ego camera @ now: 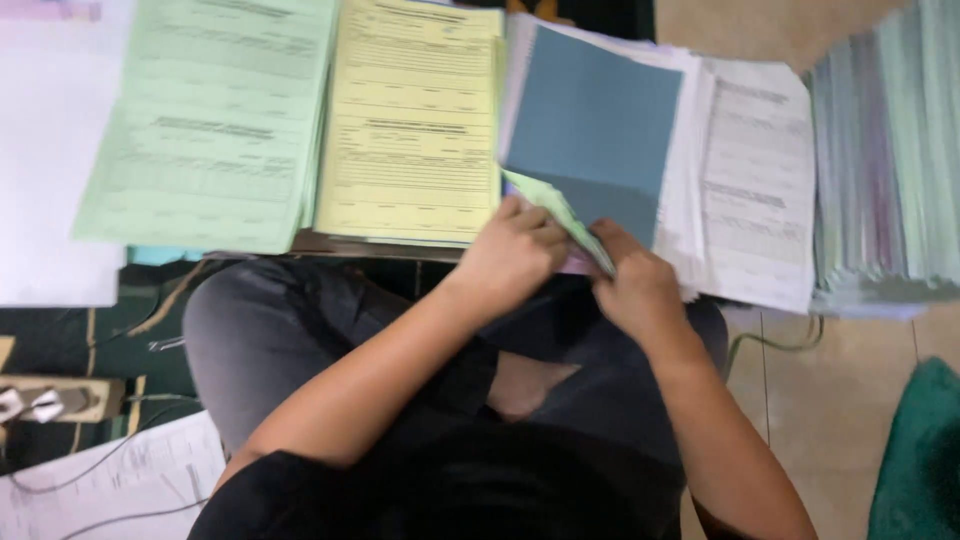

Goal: The person is sorting and organizing various colored paper documents into stacks while sitting on the floor.

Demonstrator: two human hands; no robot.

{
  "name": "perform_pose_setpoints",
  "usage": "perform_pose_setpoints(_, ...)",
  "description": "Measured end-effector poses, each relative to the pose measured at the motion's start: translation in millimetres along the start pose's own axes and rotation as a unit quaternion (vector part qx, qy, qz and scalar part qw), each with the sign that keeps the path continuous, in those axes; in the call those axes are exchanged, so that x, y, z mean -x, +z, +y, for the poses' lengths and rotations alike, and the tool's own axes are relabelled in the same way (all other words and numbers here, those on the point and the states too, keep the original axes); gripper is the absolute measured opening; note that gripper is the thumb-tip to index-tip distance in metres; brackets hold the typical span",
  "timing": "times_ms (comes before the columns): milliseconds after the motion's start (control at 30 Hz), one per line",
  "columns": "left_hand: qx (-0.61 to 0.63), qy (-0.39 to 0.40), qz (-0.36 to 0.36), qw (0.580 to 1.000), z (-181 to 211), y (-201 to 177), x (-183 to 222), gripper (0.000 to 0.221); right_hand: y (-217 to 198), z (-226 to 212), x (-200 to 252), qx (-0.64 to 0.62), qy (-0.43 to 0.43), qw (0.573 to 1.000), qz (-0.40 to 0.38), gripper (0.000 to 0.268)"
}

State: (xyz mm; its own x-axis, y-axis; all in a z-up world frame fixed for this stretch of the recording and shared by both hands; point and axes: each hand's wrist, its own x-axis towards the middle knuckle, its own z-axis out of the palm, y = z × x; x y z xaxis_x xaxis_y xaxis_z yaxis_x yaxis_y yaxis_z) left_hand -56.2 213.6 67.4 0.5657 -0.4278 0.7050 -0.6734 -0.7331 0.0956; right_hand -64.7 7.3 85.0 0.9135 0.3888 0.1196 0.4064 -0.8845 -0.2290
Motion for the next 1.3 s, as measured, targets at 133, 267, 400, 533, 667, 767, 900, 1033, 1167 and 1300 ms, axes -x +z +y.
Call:
perform_pose_setpoints(133, -0.006, -0.031, 0.037, 0.999, -39, -26, 19, 0.003, 15, 74, -14, -0.04, -0.008, 0.999, 0.033, 0.035)
perform_pose_setpoints(267, -0.086, -0.135, -0.172, 0.972, -113, -81, 68, 0.031, -42, 52, -44, 0.024, 0.006, 0.971, 0.239, 0.023)
perform_pose_setpoints(400, -0.026, -0.202, -0.21, 0.956, -135, -97, 100, 0.053, -60, -55, -87, 0.026, -0.162, 0.94, 0.298, 0.024)
perform_pose_setpoints(533, -0.07, -0.181, -0.229, 0.954, -142, -87, 117, 0.039, 16, -127, -120, -0.004, -0.188, 0.958, 0.217, 0.037)
perform_pose_setpoints(667, -0.109, -0.153, -0.196, 0.963, -136, -93, 119, 0.031, 42, -162, -105, 0.016, -0.144, 0.989, 0.01, 0.043)
perform_pose_setpoints(767, -0.101, -0.148, -0.182, 0.967, -141, -85, 124, 0.029, 46, -161, -97, -0.009, -0.119, 0.992, -0.03, 0.031)
perform_pose_setpoints(900, -0.117, -0.138, -0.141, 0.973, -142, -83, 123, 0.024, 50, -156, -95, -0.009, -0.109, 0.994, -0.022, 0.016)
perform_pose_setpoints(1033, -0.146, -0.088, -0.049, 0.984, -137, -90, 120, 0.01, 48, -172, -79, -0.035, -0.13, 0.991, -0.016, 0.027)
perform_pose_setpoints(1167, -0.117, -0.07, 0.072, 0.988, -134, -118, 108, 0.006, 79, -134, -85, 0.029, -0.073, 0.997, 0.014, 0.034)
perform_pose_setpoints(1300, -0.065, -0.175, -0.006, 0.982, -183, -199, 152, 0.034, 48, -93, -127, 0.004, -0.054, 0.986, 0.158, 0.036)
